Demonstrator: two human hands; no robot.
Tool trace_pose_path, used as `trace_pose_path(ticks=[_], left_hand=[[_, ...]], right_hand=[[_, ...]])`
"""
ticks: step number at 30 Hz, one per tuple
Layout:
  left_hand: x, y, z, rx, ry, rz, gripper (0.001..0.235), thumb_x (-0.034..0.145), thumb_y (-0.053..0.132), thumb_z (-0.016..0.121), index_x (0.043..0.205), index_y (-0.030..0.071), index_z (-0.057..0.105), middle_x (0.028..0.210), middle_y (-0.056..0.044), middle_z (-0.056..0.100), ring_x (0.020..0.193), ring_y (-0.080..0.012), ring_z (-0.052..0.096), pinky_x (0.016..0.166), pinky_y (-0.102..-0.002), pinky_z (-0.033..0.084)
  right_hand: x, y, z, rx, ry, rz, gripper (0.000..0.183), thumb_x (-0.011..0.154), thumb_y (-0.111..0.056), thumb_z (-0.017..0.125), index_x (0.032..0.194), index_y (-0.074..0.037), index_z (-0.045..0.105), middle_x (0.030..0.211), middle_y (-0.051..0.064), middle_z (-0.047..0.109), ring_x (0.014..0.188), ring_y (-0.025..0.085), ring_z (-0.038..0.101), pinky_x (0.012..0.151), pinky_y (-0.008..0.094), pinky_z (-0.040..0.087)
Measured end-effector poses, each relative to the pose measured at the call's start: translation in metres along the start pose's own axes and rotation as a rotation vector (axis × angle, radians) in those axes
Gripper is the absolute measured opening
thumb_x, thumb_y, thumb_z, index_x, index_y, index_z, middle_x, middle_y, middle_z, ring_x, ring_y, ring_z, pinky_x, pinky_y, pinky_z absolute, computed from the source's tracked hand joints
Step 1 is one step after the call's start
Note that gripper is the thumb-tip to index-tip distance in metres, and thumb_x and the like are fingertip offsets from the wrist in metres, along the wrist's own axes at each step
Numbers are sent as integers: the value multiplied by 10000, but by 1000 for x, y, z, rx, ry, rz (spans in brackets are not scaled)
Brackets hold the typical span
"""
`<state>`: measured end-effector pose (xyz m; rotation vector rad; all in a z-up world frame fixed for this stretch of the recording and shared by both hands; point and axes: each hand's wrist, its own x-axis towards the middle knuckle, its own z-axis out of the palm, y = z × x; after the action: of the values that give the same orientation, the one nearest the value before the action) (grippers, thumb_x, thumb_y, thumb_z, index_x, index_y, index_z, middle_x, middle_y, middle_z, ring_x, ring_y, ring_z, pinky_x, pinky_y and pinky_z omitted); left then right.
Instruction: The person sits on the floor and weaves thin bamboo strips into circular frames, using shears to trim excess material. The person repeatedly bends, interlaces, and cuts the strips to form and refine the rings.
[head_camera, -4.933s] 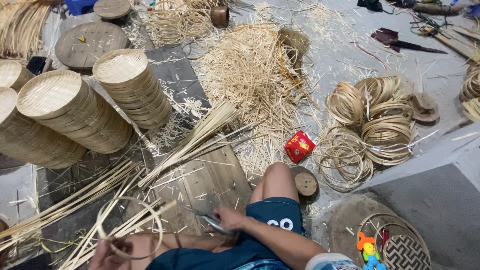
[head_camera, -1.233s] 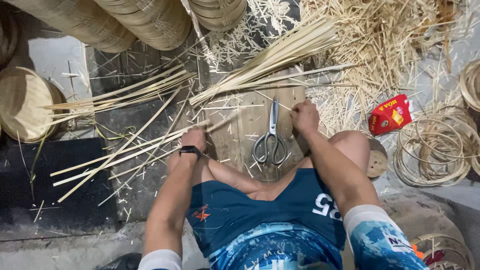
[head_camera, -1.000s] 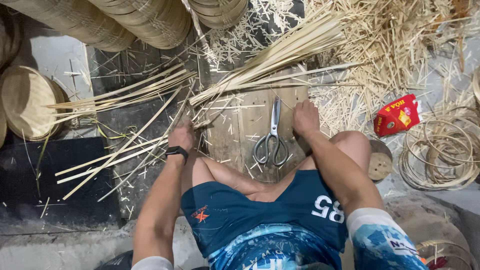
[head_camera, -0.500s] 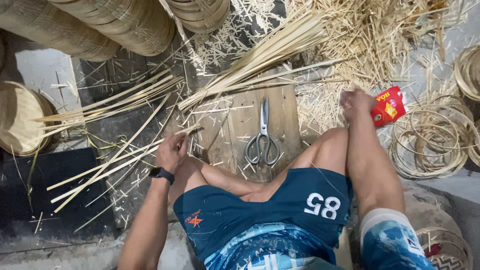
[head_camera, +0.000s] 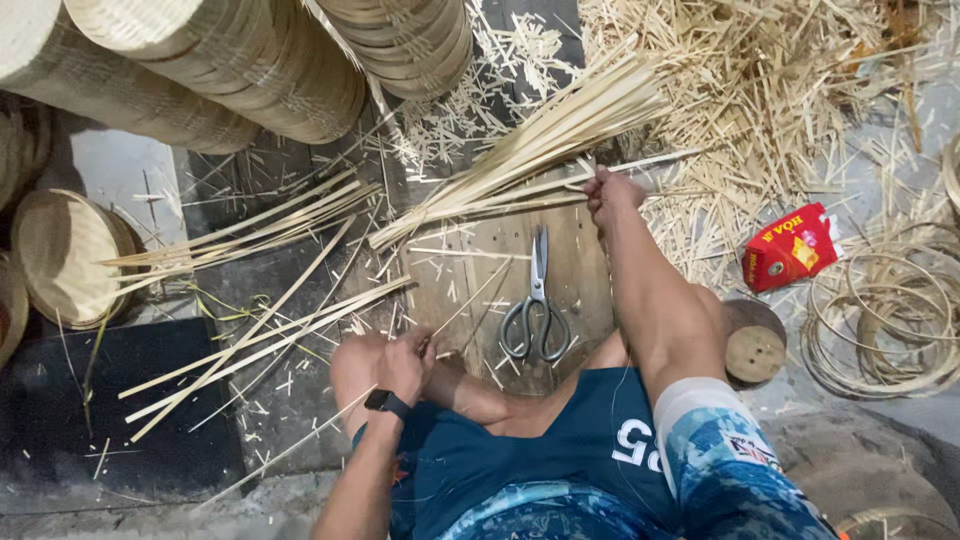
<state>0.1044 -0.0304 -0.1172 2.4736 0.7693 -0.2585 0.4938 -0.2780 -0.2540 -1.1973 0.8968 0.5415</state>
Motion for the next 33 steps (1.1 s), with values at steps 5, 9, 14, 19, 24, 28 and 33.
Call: trace_pose_path(ticks=[5, 9, 14, 19, 24, 28, 33], left_hand=[[2, 10, -23, 49, -38, -192, 271, 915, 336, 705, 1140, 200, 770, 974, -154, 757, 881, -348, 731, 780, -453, 584], [10, 28, -46, 41, 171, 76, 378, 865, 208, 717, 1229, 107, 709, 1160, -164, 697, 999, -381, 686, 820, -461, 566], [23, 82, -69, -172, 316, 287, 392, 877, 158, 751, 1249, 56, 682, 1204, -182, 686, 1102, -377, 666, 942, -443, 549], [15, 152, -93, -370, 477, 518, 400, 919, 172, 773, 1298, 91, 676, 1298, -152, 696, 1203, -311, 666, 1052, -439, 530], [-6, 199, -85, -518, 289, 606, 381, 895, 131, 778, 1260, 41, 715, 1221, -158, 738, 1136, -295, 676, 986, -417, 538], [-24, 197, -68, -1000, -78, 309, 209, 946, 108, 751, 1136, 24, 776, 987, -67, 800, 864, -119, 745, 792, -260, 599], [-44, 178, -59, -1244, -158, 127, 200, 971, 65, 748, 1144, -34, 767, 902, -70, 734, 740, -86, 634, 660, -230, 511]], right_hand=[[-26, -5, -1, -159, -35, -317, 157, 1001, -170, 669, 915, -47, 622, 787, 95, 742, 649, 164, 741, 432, 276, 464], [-67, -12, -2, -163, -288, -454, 127, 1025, -146, 636, 981, -33, 677, 834, 85, 724, 726, 177, 759, 507, 265, 553], [-115, -71, -25, 29, -56, -745, 168, 1043, -208, 590, 990, -62, 654, 810, 59, 735, 683, 150, 742, 498, 285, 585], [-198, -129, -72, 209, -96, -964, 222, 1099, -246, 625, 992, -60, 567, 759, 68, 662, 588, 118, 608, 474, 264, 472], [-307, -65, -61, -103, -523, -831, 146, 1039, -155, 655, 982, -21, 648, 744, 70, 668, 581, 117, 653, 464, 261, 510], [-345, -58, -58, -118, -513, -849, 141, 1047, -128, 684, 1058, 13, 675, 820, 79, 705, 645, 105, 661, 534, 228, 495], [-368, -26, -67, -493, -641, -711, 172, 914, -80, 753, 1056, 14, 731, 830, 60, 734, 645, 87, 678, 525, 212, 511]])
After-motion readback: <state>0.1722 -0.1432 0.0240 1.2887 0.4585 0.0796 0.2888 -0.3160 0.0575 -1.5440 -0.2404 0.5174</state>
